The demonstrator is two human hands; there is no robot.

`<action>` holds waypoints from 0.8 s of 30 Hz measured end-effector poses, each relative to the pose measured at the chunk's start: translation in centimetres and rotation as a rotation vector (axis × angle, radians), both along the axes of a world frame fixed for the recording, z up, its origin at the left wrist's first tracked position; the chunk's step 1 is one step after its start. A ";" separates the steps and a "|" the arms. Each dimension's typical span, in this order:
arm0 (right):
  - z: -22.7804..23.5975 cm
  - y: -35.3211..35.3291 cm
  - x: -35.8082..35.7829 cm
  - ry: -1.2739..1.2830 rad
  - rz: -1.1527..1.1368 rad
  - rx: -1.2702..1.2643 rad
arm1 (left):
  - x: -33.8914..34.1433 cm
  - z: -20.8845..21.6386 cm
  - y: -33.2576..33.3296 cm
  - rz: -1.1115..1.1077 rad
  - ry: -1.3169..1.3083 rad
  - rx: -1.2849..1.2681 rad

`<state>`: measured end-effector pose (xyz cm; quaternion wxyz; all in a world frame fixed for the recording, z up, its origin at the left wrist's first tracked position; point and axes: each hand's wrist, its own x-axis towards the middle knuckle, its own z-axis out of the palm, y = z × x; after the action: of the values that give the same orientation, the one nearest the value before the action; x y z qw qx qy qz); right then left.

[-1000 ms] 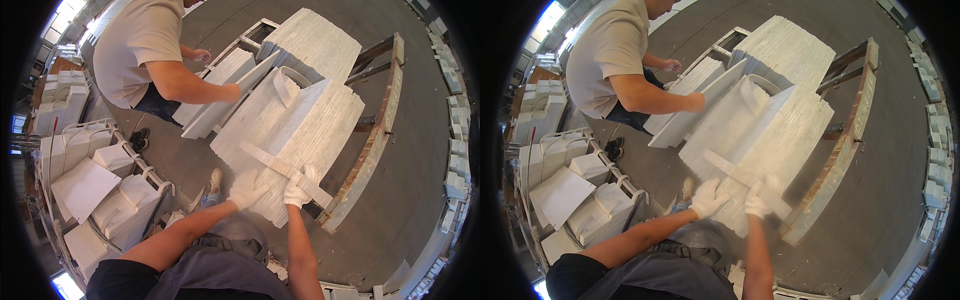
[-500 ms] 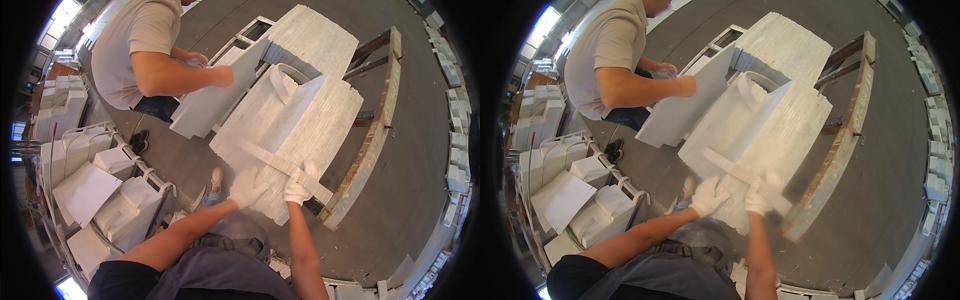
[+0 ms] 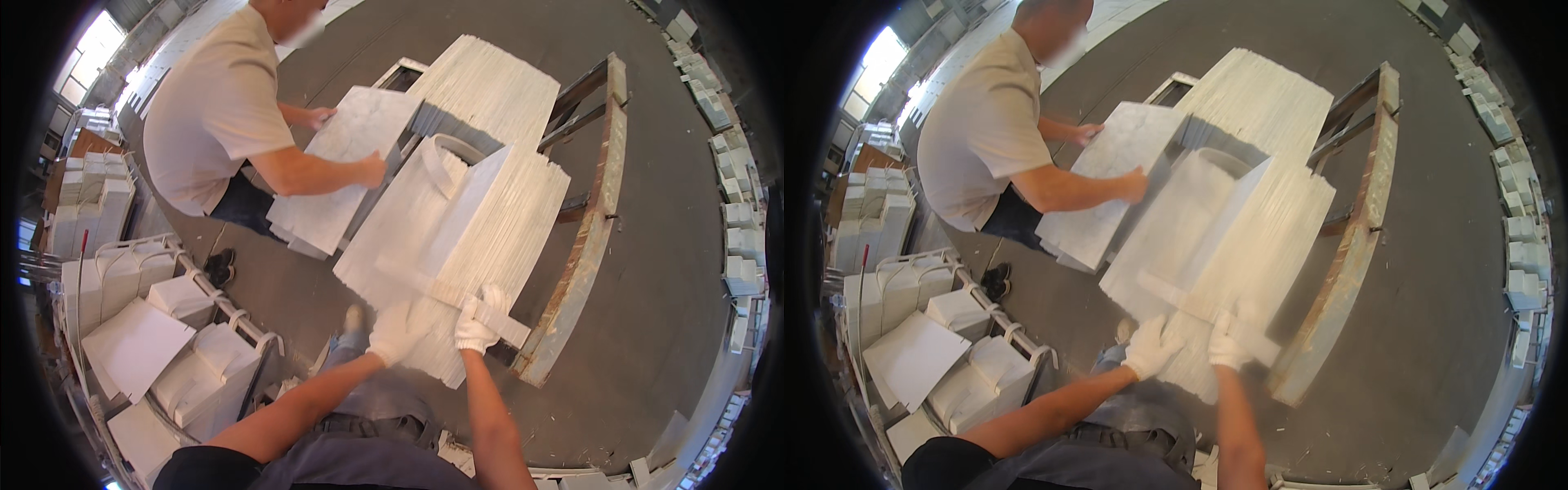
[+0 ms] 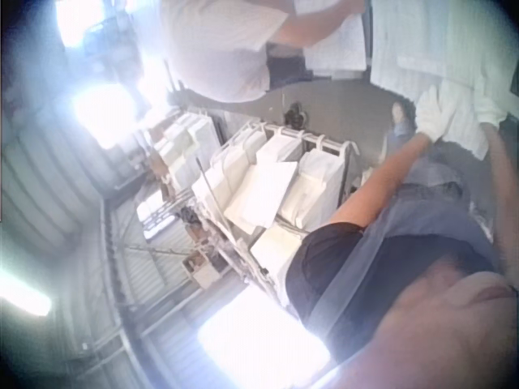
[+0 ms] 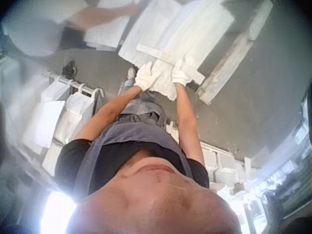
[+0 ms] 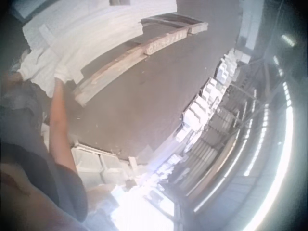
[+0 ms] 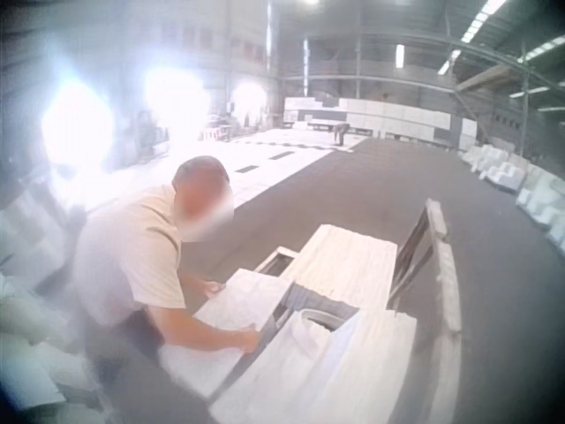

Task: The person repeatedly picks up white rectangular tiles from a nearby stack and places them onto a growing pile on a wooden frame. A coworker performs the same action on the opposite side of the frame. The camera wearer continues this repetitive stacking throughout the clip.

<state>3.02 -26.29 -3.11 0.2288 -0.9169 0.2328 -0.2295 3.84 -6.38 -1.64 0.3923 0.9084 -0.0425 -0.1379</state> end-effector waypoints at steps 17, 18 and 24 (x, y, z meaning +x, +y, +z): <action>0.8 -0.6 0.9 0.211 -0.014 0.052 | 11.6 4.1 5.1 -0.382 -0.332 -0.089; 0.6 -0.4 0.9 0.170 -0.020 0.058 | 13.8 4.4 5.0 -0.375 -0.524 -0.067; 1.2 0.4 1.0 0.130 -0.092 0.094 | 21.2 2.1 2.7 -0.441 -0.718 -0.035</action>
<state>4.07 -25.87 -1.95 0.2452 -0.9064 0.2996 -0.1688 25.03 -3.72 0.43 0.3290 0.8611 -0.3723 0.1075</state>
